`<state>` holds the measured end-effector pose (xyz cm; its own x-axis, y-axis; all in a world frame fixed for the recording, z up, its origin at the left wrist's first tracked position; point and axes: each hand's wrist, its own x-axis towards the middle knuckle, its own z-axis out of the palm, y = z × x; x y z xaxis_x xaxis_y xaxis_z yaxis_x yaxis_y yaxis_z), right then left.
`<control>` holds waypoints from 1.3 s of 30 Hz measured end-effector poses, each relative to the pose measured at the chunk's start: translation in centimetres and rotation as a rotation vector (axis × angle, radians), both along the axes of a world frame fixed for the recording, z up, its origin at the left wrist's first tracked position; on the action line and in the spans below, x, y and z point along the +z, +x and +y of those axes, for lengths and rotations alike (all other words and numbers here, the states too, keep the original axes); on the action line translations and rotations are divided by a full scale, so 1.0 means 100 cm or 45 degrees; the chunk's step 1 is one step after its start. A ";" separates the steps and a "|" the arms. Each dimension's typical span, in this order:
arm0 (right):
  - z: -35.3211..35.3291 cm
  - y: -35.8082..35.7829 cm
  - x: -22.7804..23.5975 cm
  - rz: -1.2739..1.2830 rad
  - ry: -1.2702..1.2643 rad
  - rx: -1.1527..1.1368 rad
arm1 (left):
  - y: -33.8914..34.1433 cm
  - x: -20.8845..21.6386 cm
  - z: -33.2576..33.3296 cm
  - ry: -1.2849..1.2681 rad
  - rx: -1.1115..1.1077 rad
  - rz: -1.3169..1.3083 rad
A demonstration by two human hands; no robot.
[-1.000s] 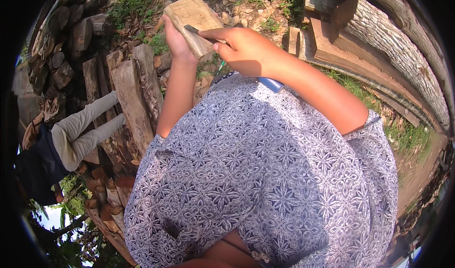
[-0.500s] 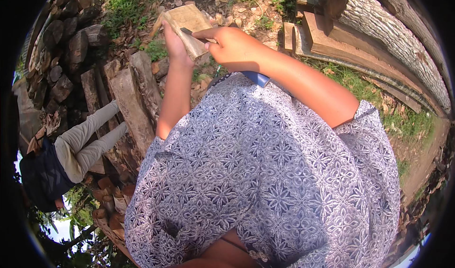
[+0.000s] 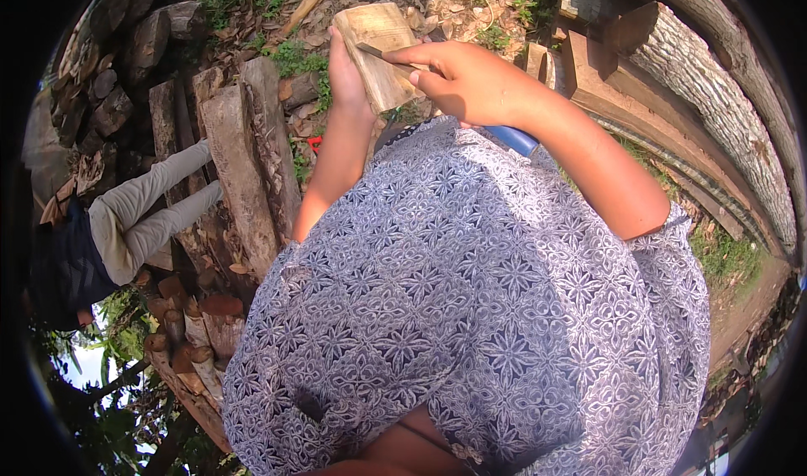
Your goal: The person carves a small rectangular wooden block using a blue-handled knife. They hold the block in the left hand and the knife in the right, repeatedly shaving thin layers from the surface while standing outdoors near stacked logs.
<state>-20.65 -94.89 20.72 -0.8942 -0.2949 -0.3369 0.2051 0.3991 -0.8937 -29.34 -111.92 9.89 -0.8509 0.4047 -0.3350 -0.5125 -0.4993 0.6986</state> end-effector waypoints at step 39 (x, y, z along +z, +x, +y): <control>-0.038 0.023 0.004 -0.088 -0.044 -0.296 | 0.010 0.007 -0.014 0.110 -0.171 -0.089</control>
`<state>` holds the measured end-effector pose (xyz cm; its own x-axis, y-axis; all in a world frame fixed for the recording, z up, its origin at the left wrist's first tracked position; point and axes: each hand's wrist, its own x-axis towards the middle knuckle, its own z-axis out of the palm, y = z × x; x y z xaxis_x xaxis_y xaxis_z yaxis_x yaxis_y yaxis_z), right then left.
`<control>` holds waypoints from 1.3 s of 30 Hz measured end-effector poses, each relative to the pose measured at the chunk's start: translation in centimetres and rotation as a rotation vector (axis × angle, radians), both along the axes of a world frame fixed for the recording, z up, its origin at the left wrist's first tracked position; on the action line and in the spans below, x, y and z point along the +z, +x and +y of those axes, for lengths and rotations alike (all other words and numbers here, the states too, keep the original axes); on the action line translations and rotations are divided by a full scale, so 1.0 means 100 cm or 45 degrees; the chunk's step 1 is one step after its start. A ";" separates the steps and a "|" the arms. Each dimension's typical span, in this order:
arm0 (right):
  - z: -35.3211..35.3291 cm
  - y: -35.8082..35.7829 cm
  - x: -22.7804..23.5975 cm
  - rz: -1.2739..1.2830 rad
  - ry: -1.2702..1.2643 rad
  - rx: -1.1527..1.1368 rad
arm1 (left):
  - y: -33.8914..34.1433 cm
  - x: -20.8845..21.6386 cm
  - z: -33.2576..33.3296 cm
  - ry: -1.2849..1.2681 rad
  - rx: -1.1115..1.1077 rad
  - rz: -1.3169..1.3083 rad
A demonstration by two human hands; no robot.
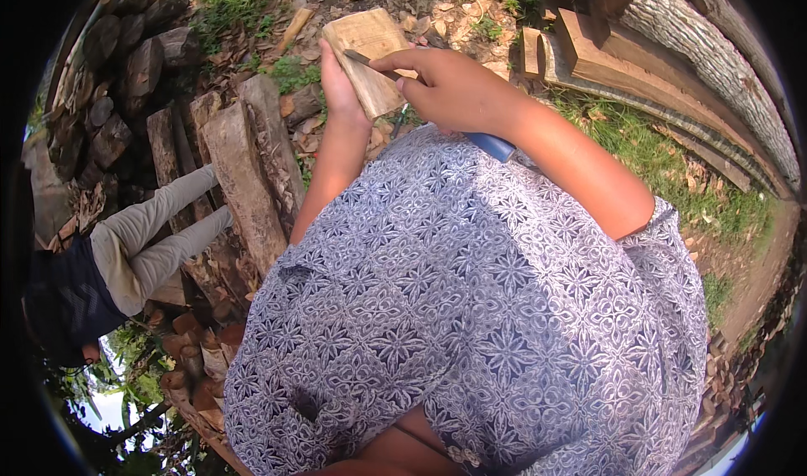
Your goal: The person carves a small rectangular wooden block using a blue-handled knife. They hold the block in the left hand and the knife in the right, repeatedly shaving thin layers from the surface while standing outdoors near stacked logs.
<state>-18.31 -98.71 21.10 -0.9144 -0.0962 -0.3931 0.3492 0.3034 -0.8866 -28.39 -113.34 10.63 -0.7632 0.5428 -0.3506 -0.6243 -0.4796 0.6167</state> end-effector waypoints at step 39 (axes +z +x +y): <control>0.010 0.007 -0.007 0.074 -0.059 -0.046 | 0.000 -0.003 0.013 0.011 -0.017 0.163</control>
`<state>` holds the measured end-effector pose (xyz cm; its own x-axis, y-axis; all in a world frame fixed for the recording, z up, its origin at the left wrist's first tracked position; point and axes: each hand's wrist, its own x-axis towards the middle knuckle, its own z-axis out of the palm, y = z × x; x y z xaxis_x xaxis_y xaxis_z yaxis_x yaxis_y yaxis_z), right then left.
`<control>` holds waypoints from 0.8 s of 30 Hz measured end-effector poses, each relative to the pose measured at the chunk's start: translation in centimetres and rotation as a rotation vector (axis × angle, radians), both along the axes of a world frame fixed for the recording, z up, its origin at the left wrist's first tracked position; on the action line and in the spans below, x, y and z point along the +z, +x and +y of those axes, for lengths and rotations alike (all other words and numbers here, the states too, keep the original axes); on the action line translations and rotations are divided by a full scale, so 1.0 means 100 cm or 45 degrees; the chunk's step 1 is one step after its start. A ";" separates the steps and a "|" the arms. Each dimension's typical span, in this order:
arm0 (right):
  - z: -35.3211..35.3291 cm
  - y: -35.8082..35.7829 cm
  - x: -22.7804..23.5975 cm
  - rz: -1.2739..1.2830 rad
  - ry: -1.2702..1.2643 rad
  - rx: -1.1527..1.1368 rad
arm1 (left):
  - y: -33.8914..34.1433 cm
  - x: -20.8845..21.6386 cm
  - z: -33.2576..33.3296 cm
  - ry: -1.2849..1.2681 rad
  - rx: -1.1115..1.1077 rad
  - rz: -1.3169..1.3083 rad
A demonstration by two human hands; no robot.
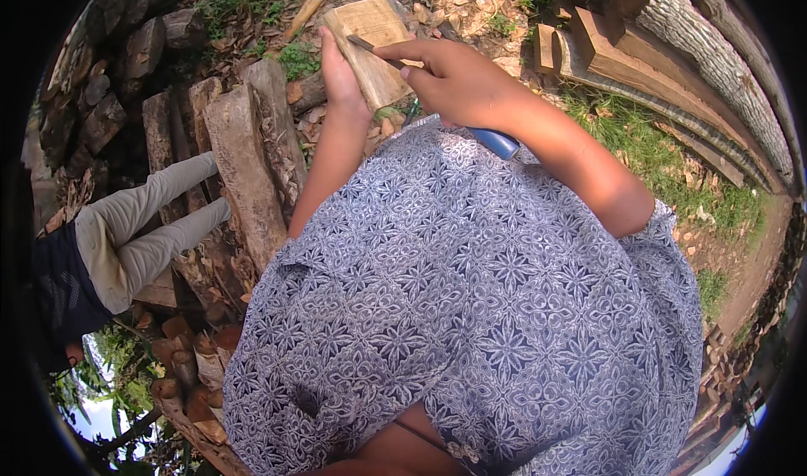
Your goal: The person carves a small rectangular wooden block using a blue-handled knife. They hold the block in the left hand and the knife in the right, repeatedly shaving thin layers from the surface while standing outdoors near stacked logs.
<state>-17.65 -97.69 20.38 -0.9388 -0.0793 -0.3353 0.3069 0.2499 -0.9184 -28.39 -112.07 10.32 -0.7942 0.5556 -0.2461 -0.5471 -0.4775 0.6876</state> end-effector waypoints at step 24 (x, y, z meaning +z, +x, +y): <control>0.117 0.017 -0.076 -0.169 -0.156 -0.934 | -0.007 -0.051 0.011 0.390 -0.283 -0.416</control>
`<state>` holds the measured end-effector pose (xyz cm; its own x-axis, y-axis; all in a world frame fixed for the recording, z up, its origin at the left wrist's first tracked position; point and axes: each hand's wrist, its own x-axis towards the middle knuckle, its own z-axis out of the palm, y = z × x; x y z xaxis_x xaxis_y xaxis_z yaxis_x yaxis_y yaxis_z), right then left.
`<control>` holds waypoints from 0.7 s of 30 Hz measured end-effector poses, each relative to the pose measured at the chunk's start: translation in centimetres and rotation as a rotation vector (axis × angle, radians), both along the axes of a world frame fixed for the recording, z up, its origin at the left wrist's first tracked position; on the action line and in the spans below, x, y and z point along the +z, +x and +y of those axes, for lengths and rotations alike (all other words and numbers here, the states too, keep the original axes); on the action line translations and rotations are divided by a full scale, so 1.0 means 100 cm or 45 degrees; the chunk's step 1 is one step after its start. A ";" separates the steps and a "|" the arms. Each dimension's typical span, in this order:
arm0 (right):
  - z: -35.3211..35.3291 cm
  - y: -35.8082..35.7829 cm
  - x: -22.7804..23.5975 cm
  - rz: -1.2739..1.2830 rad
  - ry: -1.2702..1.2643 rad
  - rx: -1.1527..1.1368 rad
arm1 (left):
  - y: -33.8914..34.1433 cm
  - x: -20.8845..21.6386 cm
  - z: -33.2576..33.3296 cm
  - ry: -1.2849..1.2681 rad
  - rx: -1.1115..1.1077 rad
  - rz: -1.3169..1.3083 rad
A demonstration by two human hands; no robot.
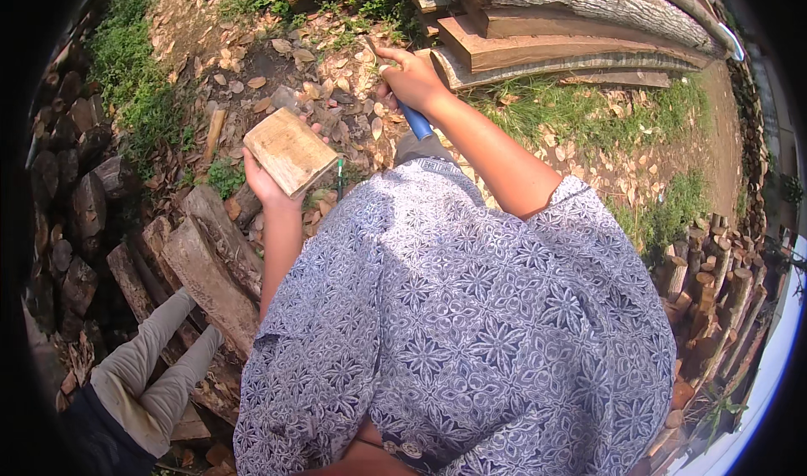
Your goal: The person carves a small rectangular wooden block using a blue-handled knife. They hold the block in the left hand and the knife in the right, repeatedly shaving thin layers from the surface while standing outdoors near stacked logs.
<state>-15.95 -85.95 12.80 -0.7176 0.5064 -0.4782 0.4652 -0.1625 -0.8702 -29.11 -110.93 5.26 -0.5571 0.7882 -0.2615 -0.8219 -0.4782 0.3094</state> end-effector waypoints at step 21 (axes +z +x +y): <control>0.196 0.121 -0.093 -0.120 -0.529 -0.618 | 0.024 -0.003 0.331 -0.630 -0.445 0.243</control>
